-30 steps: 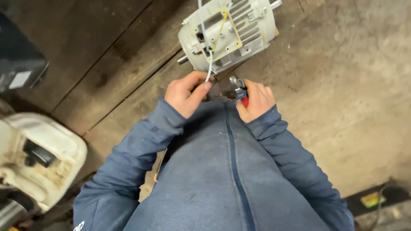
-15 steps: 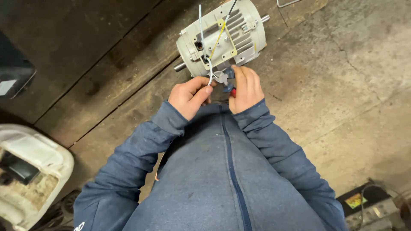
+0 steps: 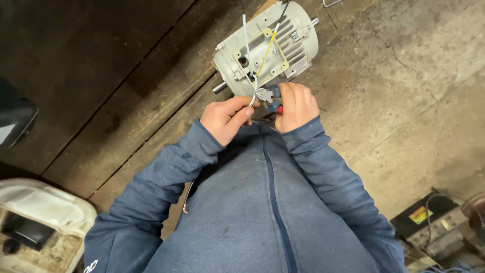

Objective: The person kneels on the workshop floor working on an electric motor, using combination pliers to strip insulation from the motor's lead wires and twist the bare conductor ends together. They reposition the motor on a cardboard pad and continue stripping and joining the wires throughout the clip.

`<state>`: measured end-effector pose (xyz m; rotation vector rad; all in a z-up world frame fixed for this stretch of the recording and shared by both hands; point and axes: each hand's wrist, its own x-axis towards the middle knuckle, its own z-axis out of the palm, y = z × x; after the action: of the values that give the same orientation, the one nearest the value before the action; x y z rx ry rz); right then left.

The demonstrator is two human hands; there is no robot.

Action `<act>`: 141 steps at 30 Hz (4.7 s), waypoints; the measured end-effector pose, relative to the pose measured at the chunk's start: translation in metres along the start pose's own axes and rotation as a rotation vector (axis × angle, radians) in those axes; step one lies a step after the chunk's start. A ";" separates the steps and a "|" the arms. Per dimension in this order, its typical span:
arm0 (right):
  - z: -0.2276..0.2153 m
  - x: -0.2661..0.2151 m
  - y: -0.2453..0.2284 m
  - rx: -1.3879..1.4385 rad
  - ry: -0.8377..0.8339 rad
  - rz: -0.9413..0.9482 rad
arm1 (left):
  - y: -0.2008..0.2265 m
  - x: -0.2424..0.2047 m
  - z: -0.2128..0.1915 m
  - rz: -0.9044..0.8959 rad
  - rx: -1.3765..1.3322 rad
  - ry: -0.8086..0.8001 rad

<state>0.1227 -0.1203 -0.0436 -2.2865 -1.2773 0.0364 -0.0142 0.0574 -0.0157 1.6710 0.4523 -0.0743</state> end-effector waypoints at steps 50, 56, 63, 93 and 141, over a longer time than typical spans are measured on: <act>-0.067 0.018 -0.018 -0.411 -0.391 0.156 | -0.068 0.048 0.081 0.012 -0.318 -0.009; -0.069 0.017 -0.019 -0.471 -0.413 0.134 | -0.067 0.048 0.082 -0.036 -0.245 -0.016; -0.071 0.021 -0.016 -0.568 -0.469 0.091 | -0.059 0.051 0.076 -0.030 -0.228 -0.031; -0.078 0.037 0.013 -0.444 -0.433 -0.059 | -0.050 0.053 0.072 -0.030 -0.204 -0.035; 0.021 0.114 0.271 0.061 -0.294 -0.318 | 0.010 -0.012 0.146 -0.256 -0.464 0.812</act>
<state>0.3941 -0.1342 -0.1585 -2.0540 -1.7516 0.3043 0.0085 -0.0877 -0.0256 1.1203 1.1931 0.5045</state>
